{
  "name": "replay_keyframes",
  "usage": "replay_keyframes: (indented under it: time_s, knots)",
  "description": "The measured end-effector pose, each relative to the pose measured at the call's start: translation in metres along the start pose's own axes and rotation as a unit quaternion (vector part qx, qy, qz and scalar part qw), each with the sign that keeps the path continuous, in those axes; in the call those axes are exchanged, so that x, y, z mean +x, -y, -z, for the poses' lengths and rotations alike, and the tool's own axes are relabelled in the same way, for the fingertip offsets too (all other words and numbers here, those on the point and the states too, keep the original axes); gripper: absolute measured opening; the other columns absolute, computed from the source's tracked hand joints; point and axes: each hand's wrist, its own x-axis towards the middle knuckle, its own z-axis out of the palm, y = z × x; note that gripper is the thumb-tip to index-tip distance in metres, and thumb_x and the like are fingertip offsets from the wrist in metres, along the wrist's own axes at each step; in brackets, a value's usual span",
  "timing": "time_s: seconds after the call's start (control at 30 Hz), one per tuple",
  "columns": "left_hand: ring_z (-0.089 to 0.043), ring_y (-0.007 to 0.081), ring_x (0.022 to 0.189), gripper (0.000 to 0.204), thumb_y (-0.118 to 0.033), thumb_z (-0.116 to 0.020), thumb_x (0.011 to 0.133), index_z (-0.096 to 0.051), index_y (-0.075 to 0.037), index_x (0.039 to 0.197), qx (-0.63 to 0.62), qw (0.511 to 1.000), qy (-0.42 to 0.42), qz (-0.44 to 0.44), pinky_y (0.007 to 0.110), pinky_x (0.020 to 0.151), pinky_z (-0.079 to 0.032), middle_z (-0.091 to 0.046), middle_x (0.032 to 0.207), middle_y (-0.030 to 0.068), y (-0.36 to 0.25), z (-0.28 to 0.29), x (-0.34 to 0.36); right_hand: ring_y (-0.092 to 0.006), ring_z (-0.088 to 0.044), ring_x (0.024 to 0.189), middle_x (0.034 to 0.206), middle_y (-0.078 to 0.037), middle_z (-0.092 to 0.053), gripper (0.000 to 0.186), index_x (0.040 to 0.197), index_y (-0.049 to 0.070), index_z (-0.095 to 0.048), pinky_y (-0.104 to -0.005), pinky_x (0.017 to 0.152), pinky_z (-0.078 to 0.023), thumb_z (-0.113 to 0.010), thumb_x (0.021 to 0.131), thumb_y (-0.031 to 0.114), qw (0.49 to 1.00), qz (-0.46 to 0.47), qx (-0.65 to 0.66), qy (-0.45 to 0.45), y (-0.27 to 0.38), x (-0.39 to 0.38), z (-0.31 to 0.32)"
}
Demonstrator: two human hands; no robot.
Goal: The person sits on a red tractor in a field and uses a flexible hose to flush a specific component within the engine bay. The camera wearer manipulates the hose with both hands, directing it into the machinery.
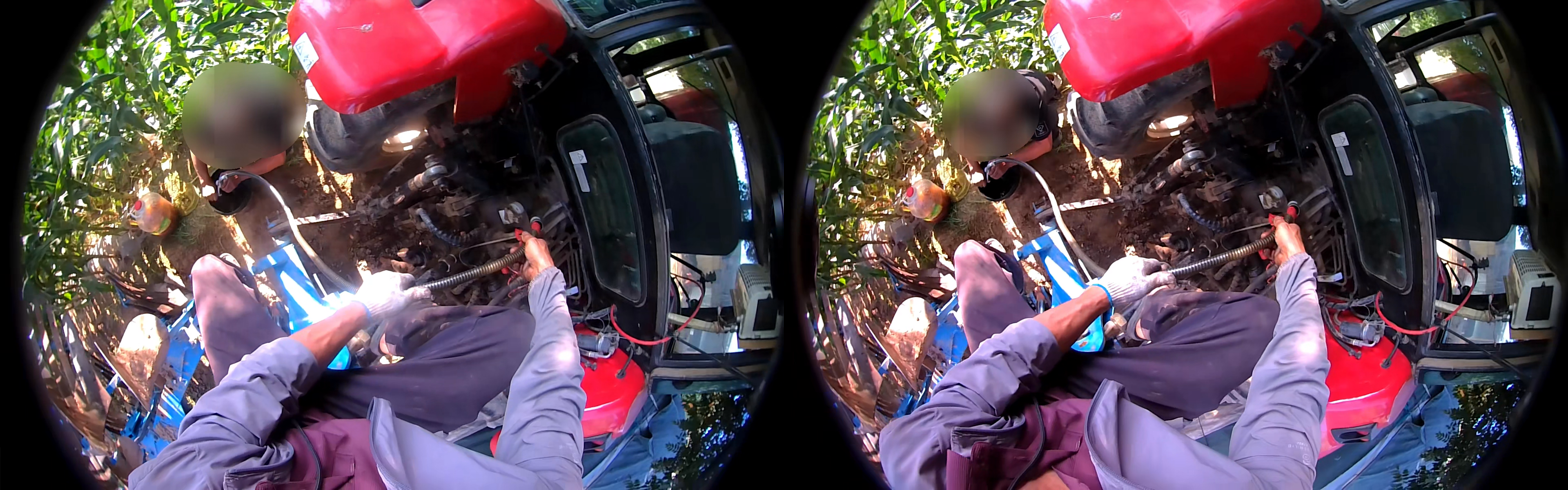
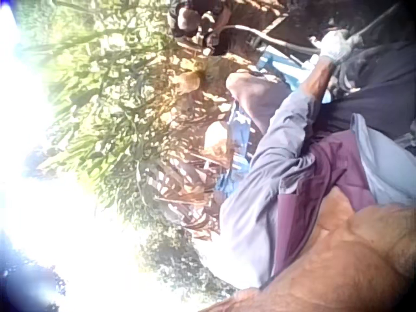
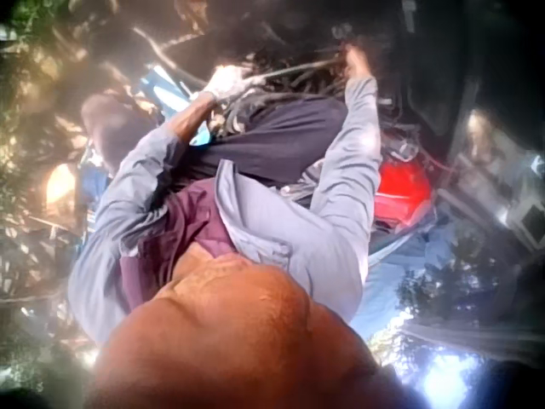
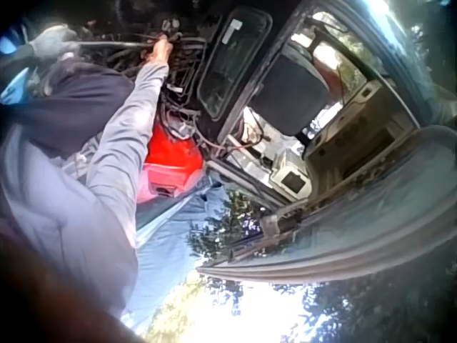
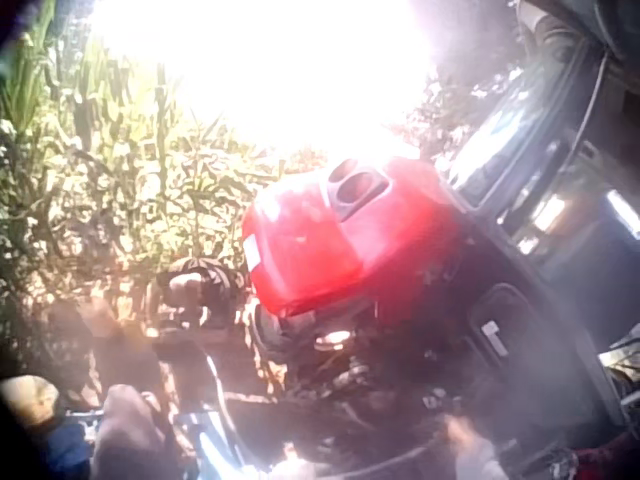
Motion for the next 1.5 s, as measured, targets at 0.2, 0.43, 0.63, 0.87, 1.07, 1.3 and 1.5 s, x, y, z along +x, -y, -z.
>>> replay_keyframes:
  time_s: [0.2,0.43,0.63,0.87,1.07,1.3,1.5]
  knots:
    - [-0.062,0.0396,0.082,0.057,-0.059,-0.05,0.088,-0.068,-0.007,0.104,-0.014,1.0,-0.013,-0.02,0.046,0.073,-0.047,-0.065,0.081,0.0218,0.004,-0.004,-0.007,-0.0247,-0.057,0.061,0.078,-0.01,-0.056,0.028,0.103,0.007,-0.05,-0.0416,0.047,-0.051,-0.052,0.094,0.033,1.0,-0.001,0.002,-0.013,-0.004,-0.012,-0.006]
    - [-0.062,0.0394,0.081,0.057,-0.057,-0.05,0.088,-0.067,-0.005,0.102,-0.011,0.999,-0.024,-0.033,0.047,0.073,-0.047,-0.065,0.08,0.0222,0.006,0.003,-0.005,-0.0231,-0.05,0.044,0.072,-0.013,-0.057,0.03,0.102,0.005,-0.047,-0.0372,0.033,-0.04,-0.052,0.093,0.033,0.999,0.015,0.031,-0.02,-0.004,-0.01,-0.008]
    - [-0.062,0.0398,0.083,0.057,-0.056,-0.05,0.088,-0.067,-0.003,0.102,-0.026,0.999,-0.026,-0.039,0.047,0.074,-0.047,-0.065,0.083,0.0233,0.006,-0.001,-0.007,-0.025,-0.056,0.055,0.075,-0.01,-0.057,0.03,0.098,0.005,-0.05,-0.0378,0.044,-0.047,-0.051,0.094,0.034,0.999,0.021,-0.026,-0.004,0.001,-0.02,-0.012]
    - [-0.062,0.0401,0.084,0.057,-0.055,-0.051,0.087,-0.066,-0.003,0.103,-0.043,0.999,-0.019,-0.028,0.046,0.074,-0.047,-0.065,0.083,0.0231,0.002,0.008,-0.007,-0.0242,-0.056,0.058,0.076,-0.01,-0.058,0.027,0.099,0.007,-0.051,-0.0407,0.046,-0.049,-0.05,0.095,0.034,1.0,0.015,-0.024,-0.001,0.003,-0.019,-0.012]
    - [-0.063,0.0394,0.081,0.054,-0.054,-0.052,0.087,-0.066,-0.003,0.102,-0.05,0.998,-0.021,-0.034,0.046,0.073,-0.047,-0.064,0.081,0.0228,0.003,0.003,-0.007,-0.0225,-0.055,0.057,0.078,-0.009,-0.059,0.027,0.103,0.008,-0.052,-0.039,0.045,-0.045,-0.05,0.095,0.034,1.0,0.008,-0.016,-0.02,0.003,-0.021,-0.016]
    - [-0.062,0.0403,0.081,0.058,-0.056,-0.053,0.086,-0.066,-0.002,0.101,-0.03,0.999,-0.021,-0.033,0.047,0.072,-0.047,-0.064,0.08,0.0237,0.0,0.008,-0.006,-0.0243,-0.056,0.057,0.081,-0.011,-0.058,0.03,0.106,0.006,-0.051,-0.0386,0.044,-0.045,-0.051,0.094,0.034,0.999,0.014,-0.023,-0.017,0.002,-0.019,-0.012]
    - [-0.063,0.0402,0.081,0.057,-0.055,-0.052,0.086,-0.067,-0.002,0.101,-0.054,0.997,-0.025,-0.047,0.047,0.073,-0.047,-0.064,0.08,0.0244,0.003,0.002,-0.005,-0.025,-0.056,0.056,0.08,-0.011,-0.058,0.029,0.106,0.006,-0.051,-0.0391,0.044,-0.046,-0.051,0.094,0.033,1.0,0.008,0.003,-0.025,-0.002,-0.013,-0.012]
